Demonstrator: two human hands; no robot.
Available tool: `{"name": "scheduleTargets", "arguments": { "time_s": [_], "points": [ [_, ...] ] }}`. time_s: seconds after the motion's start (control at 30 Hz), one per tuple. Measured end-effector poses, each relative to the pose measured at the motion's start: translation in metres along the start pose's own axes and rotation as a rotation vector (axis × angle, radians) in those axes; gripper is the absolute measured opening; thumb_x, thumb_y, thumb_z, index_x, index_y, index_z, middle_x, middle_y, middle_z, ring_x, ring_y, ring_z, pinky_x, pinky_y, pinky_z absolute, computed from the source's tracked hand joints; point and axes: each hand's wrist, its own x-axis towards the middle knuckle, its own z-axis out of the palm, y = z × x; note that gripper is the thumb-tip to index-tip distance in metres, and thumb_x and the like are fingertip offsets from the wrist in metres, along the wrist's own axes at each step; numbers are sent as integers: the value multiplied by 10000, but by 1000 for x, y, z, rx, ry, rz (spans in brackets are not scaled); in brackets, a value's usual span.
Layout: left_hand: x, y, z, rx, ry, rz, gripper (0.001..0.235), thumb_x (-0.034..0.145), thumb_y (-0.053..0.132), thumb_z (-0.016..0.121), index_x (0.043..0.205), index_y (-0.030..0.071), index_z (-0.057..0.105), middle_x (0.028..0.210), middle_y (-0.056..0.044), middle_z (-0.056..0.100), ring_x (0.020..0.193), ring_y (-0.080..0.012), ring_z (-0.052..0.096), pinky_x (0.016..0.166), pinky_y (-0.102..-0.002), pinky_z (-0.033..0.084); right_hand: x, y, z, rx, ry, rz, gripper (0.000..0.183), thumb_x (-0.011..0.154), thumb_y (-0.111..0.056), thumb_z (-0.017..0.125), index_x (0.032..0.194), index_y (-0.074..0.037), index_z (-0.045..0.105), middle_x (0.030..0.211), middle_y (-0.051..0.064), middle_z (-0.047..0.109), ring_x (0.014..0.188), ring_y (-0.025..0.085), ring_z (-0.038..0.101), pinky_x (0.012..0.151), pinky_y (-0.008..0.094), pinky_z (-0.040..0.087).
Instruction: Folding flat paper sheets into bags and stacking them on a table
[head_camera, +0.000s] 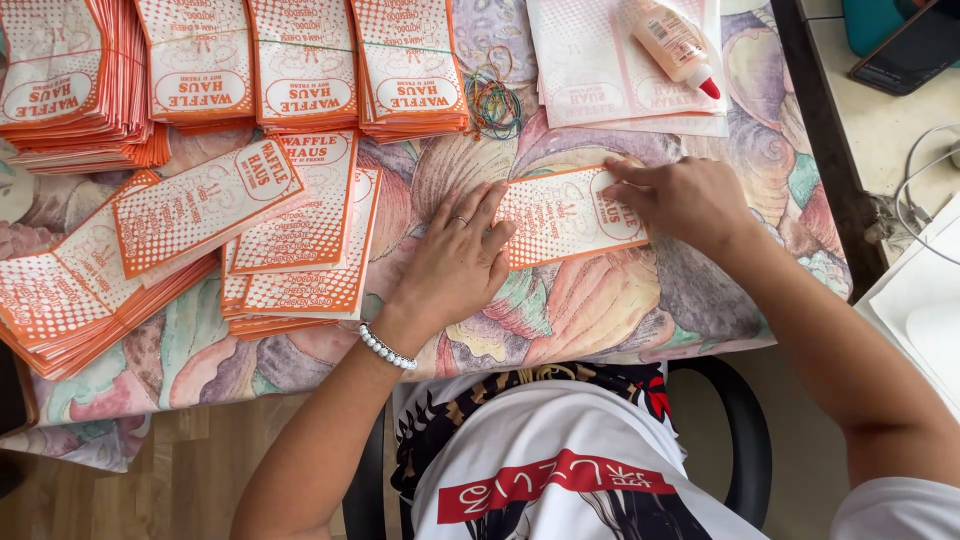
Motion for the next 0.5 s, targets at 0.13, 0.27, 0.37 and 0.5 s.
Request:
{"name": "scheduleTargets", "arguments": {
  "time_s": [0.13, 0.27, 0.37, 0.5],
  "points": [
    [1, 2, -2, -14, -16, -18, 309, 917, 296, 518, 1134, 79, 553, 1525, -219, 425, 1440, -384, 400, 1173, -583, 273, -10, 22, 27, -56, 111, 34, 399, 1002, -560, 568, 1327, -382, 716, 634, 81, 725, 670, 366, 729, 641, 472, 591],
    [3, 2, -2, -4, -11, -9, 350, 919, 335, 523, 1143, 69, 564, 1525, -226, 423, 1429, -394, 406, 1167, -596, 275, -10, 14, 41, -162, 484, -262, 348, 971, -450, 698, 1237, -242, 779, 844, 3, 663, 853, 184, 670, 732, 315, 556],
    [3, 3, -4, -1, -16, -10, 371, 911, 346, 533, 1147, 60, 560, 1529, -232, 421, 1416, -400, 415, 1156, -606, 283, -7, -23, 27, 73, 489, -420, 390, 940, -407, 742, 1246, -166, 764, 992, 77, 642, 962, 270, 655, 783, 379, 560],
    [6, 6, -5, 0, -27, -27, 392, 889, 332, 545, 1165, 54, 558, 1518, -239, 434, 1405, -404, 424, 1150, -604, 280, 7, -51, 18, 218, 365, -516, 397, 989, -412, 654, 1245, -119, 734, 1265, 161, 625, 1171, 369, 644, 885, 445, 544]
  ]
}}
